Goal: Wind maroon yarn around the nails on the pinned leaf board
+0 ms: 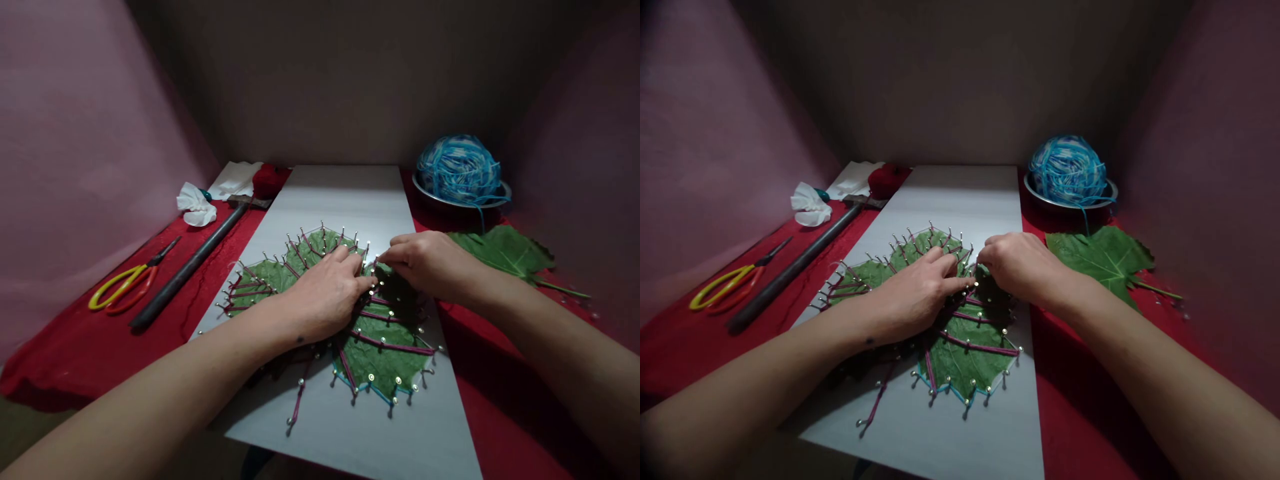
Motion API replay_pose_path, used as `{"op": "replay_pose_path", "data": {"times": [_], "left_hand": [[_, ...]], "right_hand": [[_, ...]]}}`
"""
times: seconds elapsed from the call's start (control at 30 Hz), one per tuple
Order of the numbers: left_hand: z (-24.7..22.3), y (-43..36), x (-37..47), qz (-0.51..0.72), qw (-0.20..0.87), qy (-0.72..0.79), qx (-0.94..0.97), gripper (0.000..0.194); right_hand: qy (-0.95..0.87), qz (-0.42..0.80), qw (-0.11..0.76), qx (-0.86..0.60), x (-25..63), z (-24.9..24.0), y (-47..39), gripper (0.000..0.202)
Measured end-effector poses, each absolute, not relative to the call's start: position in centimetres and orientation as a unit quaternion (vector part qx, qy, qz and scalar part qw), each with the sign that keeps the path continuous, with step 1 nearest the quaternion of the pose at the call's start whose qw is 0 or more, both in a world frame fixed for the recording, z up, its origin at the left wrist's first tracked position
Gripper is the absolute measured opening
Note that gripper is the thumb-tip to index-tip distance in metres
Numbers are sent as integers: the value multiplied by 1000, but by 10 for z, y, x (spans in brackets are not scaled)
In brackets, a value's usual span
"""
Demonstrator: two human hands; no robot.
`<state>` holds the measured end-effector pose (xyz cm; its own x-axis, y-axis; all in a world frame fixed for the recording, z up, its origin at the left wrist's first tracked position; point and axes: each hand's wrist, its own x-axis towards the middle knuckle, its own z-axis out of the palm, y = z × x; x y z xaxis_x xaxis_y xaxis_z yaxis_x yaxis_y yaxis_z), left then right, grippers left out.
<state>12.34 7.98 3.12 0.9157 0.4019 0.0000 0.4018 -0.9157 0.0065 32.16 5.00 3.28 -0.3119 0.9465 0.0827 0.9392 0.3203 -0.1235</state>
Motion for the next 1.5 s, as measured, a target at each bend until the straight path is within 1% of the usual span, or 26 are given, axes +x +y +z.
{"op": "replay_pose_path", "data": {"times": [0.07,0.13,0.23,0.3,0.4,0.47,0.53,0.6,0.73,0.83,0.97,1.2,1.3,1.4,1.5], "left_hand": [[31,80,123,1,1,206,979,36],[31,79,124,4,-1,203,979,36],[30,79,124,6,0,202,979,34],[30,80,124,8,9,202,979,34],[32,85,121,21,57,197,979,39],[37,90,119,57,104,214,970,43],[41,96,120,97,121,246,957,44],[45,101,123,102,88,258,957,41],[47,105,135,23,4,237,971,34],[45,105,142,-12,-12,239,971,37],[40,104,143,-12,-40,235,971,38],[34,104,139,18,-37,230,972,36],[30,105,138,23,-30,222,974,38],[28,106,138,21,-28,217,976,38],[28,106,138,16,-23,218,976,37]], "right_hand": [[-818,13,47,-573,322,33,50,28],[-823,13,44,-566,322,33,51,30],[-828,41,41,-557,320,35,53,31],[-827,59,20,-559,318,38,53,31],[-818,66,-9,-571,315,42,50,33],[-818,68,-3,-571,314,42,48,32],[-822,67,13,-565,315,42,46,32],[-825,62,22,-562,316,41,46,31],[-826,51,19,-561,316,39,46,31],[-825,52,12,-562,316,38,45,35],[-820,48,8,-570,317,38,45,37],[-812,32,-2,-583,313,38,44,31],[-806,2,-15,-591,308,38,41,30],[-786,-41,-22,-616,302,38,38,29],[-760,-37,-16,-649,300,37,38,30]]}}
